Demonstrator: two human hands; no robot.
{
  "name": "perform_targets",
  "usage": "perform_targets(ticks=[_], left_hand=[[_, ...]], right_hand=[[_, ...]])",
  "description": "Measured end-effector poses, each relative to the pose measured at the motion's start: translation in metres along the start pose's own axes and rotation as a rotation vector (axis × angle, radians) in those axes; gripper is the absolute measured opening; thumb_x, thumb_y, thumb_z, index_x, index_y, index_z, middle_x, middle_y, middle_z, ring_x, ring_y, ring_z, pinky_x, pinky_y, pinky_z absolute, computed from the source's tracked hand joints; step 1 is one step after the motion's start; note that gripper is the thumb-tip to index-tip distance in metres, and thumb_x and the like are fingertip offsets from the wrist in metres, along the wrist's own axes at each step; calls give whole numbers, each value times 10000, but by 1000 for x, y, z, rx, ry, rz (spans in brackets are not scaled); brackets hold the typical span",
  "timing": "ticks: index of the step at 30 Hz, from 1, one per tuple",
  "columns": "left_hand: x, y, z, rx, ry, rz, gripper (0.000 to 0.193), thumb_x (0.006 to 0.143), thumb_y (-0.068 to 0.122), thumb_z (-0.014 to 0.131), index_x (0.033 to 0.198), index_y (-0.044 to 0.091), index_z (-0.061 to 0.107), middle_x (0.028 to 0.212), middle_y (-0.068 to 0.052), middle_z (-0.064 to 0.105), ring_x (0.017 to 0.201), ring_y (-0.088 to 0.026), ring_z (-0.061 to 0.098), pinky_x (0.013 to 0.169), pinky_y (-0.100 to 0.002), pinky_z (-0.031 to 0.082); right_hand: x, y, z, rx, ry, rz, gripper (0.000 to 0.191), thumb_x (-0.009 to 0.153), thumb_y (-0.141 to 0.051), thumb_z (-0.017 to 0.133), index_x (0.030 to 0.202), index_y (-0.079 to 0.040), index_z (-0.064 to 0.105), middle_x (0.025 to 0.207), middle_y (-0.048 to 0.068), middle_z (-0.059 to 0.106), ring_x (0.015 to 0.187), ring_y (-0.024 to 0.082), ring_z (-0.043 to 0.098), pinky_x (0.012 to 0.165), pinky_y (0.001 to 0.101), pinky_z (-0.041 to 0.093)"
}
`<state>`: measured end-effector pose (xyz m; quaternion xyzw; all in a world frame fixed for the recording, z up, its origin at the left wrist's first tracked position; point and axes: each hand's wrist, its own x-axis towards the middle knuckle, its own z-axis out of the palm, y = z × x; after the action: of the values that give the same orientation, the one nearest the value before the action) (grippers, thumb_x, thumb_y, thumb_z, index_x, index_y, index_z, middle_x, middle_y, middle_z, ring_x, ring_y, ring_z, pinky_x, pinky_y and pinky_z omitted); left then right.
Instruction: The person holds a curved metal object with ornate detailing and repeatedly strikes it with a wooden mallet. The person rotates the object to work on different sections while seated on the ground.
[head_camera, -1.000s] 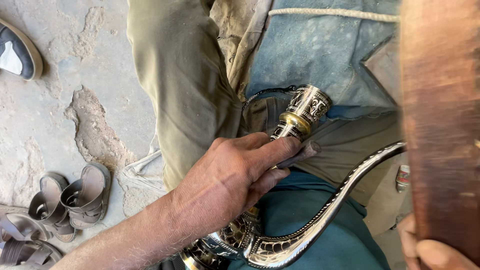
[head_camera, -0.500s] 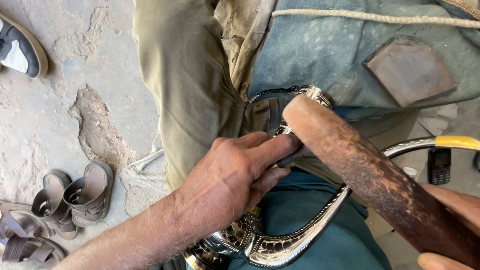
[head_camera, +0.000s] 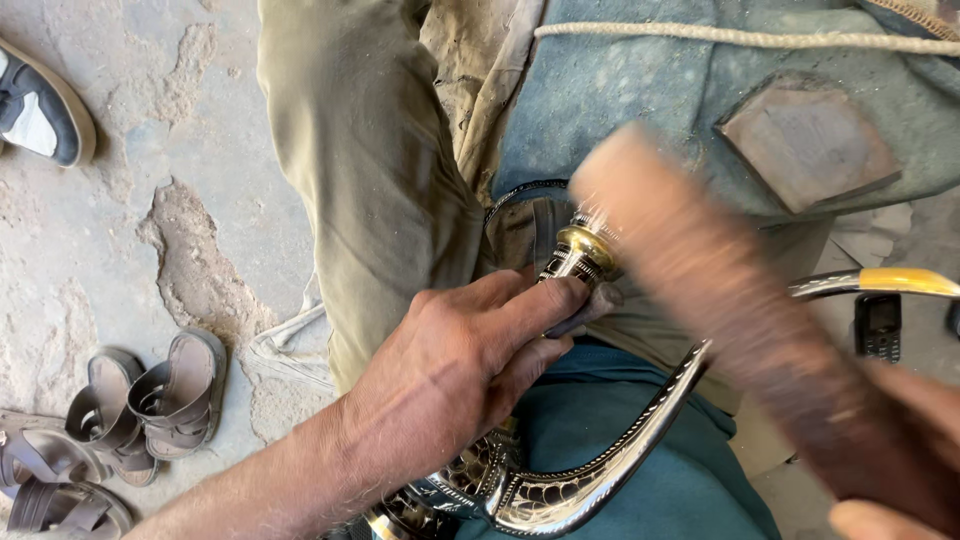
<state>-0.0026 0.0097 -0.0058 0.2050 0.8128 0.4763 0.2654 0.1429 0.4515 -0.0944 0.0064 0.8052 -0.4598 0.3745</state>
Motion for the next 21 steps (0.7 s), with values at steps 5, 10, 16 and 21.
perform_targets(ticks=[5,10,16,21], left_hand=[[1,-1,-2,-64,7,-53,354,952,124,694,1292,107,594,971,-102,677,794,-280,732,644,-398,589],[2,-3,-2,-68,-13,-69,280,964,116,709,1223,89,605,977,-100,676,800,-266,725,642,-402,568],[-2,-2,0,-21,-2,48,311,1033,147,649,1339,131,598,986,-84,665,790,-238,720,688,-375,610],[-5,-1,2,23,1,6,331,1023,179,646,1339,116,569,983,-89,669,795,-258,729,640,-399,587]], right_hand=[[-3,-1,2,10,-4,5,1012,750,-358,891,1589,-7,445,1260,211,694,1117,310,711,963,477,544],[-12,0,5,5,14,25,982,763,-349,876,1576,0,449,1250,211,696,1103,306,715,954,470,549],[-27,3,10,-13,39,56,946,779,-340,859,1560,8,454,1239,211,699,1086,301,719,944,462,556],[-36,6,13,-27,74,66,917,792,-331,844,1547,15,458,1229,210,701,1072,297,722,936,455,561]])
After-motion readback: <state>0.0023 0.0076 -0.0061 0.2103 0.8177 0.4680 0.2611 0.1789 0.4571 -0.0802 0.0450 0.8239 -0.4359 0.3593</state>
